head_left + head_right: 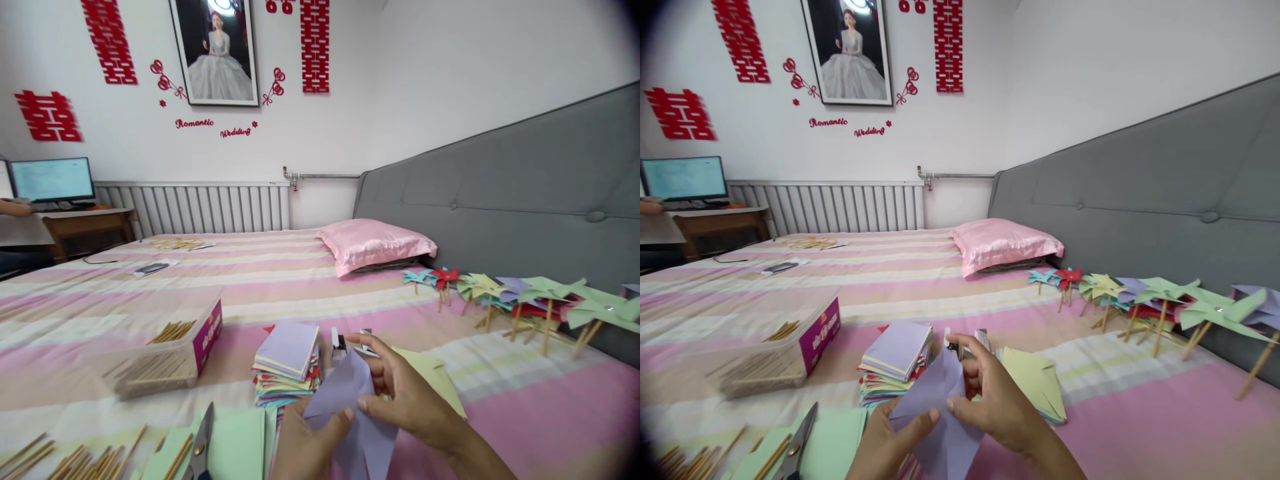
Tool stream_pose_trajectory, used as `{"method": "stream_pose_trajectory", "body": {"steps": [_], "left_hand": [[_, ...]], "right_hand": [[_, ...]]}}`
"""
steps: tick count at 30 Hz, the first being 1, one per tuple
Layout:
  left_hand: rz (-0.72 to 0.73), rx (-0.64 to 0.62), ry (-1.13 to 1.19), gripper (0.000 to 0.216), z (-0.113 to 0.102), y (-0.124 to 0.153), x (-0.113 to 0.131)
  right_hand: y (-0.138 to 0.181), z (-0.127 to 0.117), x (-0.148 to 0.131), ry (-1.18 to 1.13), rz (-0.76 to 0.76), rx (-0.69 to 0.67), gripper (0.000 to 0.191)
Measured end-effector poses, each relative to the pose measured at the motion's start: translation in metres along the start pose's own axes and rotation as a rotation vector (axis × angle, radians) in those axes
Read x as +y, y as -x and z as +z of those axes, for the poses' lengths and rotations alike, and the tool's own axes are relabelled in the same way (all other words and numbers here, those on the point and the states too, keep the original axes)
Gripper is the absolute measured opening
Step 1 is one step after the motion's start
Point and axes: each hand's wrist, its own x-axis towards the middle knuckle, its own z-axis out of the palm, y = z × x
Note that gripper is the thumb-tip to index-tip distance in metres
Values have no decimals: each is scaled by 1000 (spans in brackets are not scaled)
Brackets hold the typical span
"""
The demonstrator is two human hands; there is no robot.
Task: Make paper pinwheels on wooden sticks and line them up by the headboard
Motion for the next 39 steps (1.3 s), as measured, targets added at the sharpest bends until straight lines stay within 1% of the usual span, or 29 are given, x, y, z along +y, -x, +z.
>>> {"method": "stream_pose_trajectory", "body": {"steps": [4,7,9,11,12,14,16,18,19,22,24,26,29,34,39], "left_hand": [[1,58,-22,27,-1,-4,-8],[-6,75,-6,28,-2,-5,-9],[-16,104,13,28,-5,-4,-6],[-35,155,24,26,-9,-4,-1],[-43,188,25,26,-11,-3,2],[-65,255,31,25,-15,-3,7],[-92,317,62,26,-18,-4,12],[-96,360,111,28,-17,-4,16],[-92,368,135,29,-16,-4,17],[-78,334,183,32,-13,-3,20],[-90,308,190,29,-12,-3,20],[-109,291,193,24,-10,-2,20],[-115,267,192,19,-8,0,19],[-21,197,162,17,-6,1,14],[41,278,36,20,-9,0,9]], "right_hand": [[1,3,-2,-1,-19,-19,66],[0,4,-2,41,-40,4,64],[-1,4,-3,85,-75,43,64],[-3,2,-3,132,-135,116,60],[-3,1,-3,160,-166,165,56],[-4,-1,-4,214,-219,261,41],[-3,-2,-5,262,-240,299,23],[-2,-1,-5,300,-230,252,12],[-1,0,-5,319,-208,205,10],[0,6,-4,327,-117,62,18],[0,10,-3,304,-69,17,24],[-1,13,-1,281,-50,8,21],[-2,13,0,270,-58,21,11],[-4,14,-2,224,-82,53,10],[-6,21,-3,100,-92,105,15]]}}
